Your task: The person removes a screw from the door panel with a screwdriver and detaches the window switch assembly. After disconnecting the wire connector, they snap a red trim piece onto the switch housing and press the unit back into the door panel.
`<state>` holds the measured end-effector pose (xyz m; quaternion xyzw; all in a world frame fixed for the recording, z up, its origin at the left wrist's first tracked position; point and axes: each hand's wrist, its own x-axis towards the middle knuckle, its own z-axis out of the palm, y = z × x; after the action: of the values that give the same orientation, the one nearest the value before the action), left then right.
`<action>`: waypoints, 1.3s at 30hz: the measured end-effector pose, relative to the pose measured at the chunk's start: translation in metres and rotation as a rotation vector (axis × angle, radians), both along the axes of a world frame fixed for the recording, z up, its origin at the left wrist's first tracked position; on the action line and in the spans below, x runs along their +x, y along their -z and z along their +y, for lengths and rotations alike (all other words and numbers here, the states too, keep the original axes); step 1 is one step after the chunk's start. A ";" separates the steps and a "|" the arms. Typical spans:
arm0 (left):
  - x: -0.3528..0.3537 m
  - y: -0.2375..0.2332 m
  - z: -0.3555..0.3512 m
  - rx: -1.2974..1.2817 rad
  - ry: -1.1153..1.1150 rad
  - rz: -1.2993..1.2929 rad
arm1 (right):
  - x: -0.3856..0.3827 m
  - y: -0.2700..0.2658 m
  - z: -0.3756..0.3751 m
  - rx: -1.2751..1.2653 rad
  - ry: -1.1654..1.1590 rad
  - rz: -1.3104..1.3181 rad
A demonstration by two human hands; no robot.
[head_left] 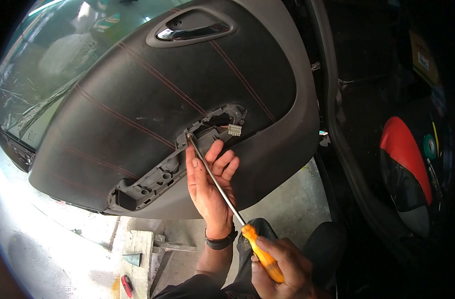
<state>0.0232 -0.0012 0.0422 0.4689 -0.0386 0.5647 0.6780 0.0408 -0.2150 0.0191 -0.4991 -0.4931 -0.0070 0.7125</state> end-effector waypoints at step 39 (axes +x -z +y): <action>-0.011 0.001 0.010 -0.137 -0.011 0.039 | -0.004 0.011 0.003 -0.204 0.115 -0.350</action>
<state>0.0122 0.0086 0.0410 0.4324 0.0159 0.5607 0.7060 0.0367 -0.2118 0.0079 -0.5870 -0.5783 -0.0844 0.5602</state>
